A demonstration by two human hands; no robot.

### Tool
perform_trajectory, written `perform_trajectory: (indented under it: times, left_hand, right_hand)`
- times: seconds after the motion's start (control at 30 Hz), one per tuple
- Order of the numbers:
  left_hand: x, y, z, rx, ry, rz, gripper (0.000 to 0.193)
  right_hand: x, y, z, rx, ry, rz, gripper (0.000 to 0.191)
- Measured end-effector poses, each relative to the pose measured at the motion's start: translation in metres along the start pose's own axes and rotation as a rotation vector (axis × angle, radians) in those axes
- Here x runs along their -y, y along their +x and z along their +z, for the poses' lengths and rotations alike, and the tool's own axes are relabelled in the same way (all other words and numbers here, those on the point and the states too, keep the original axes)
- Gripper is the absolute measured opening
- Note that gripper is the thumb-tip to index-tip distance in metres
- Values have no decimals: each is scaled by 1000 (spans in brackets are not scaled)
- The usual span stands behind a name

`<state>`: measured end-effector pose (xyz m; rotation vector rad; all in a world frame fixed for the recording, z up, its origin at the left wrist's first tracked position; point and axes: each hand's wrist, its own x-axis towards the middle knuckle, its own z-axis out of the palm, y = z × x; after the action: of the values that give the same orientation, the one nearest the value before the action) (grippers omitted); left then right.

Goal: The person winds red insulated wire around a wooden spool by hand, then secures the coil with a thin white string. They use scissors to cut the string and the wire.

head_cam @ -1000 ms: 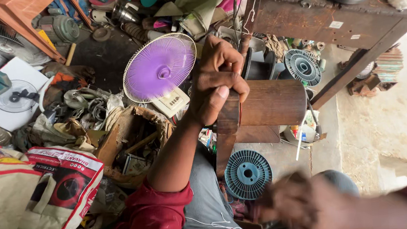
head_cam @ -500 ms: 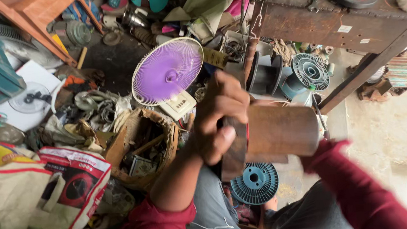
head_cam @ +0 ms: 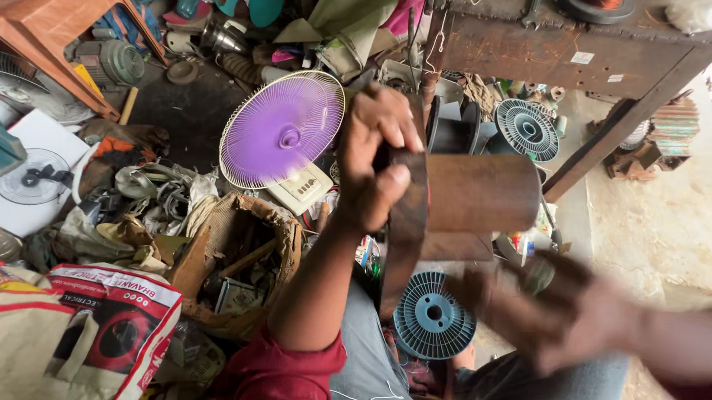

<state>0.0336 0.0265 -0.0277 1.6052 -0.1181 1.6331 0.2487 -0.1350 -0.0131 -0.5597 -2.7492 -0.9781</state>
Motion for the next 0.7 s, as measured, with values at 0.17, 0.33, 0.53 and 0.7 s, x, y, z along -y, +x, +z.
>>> perform_trajectory:
  times: [0.17, 0.33, 0.53, 0.7]
  left_hand:
    - [-15, -24, 15, 42, 12, 45, 35]
    - [-17, -18, 4, 19, 16, 41, 35]
    - [-27, 5, -22, 156, 300, 99, 29]
    - [-38, 1, -10, 174, 267, 50, 34]
  right_hand:
    - [-138, 32, 53, -153, -268, 270, 21]
    - [-130, 31, 186, -226, 632, 314, 18]
    - [-107, -12, 243, 224, 1415, 495, 16]
    - [-126, 11, 205, 291, 1369, 562, 18]
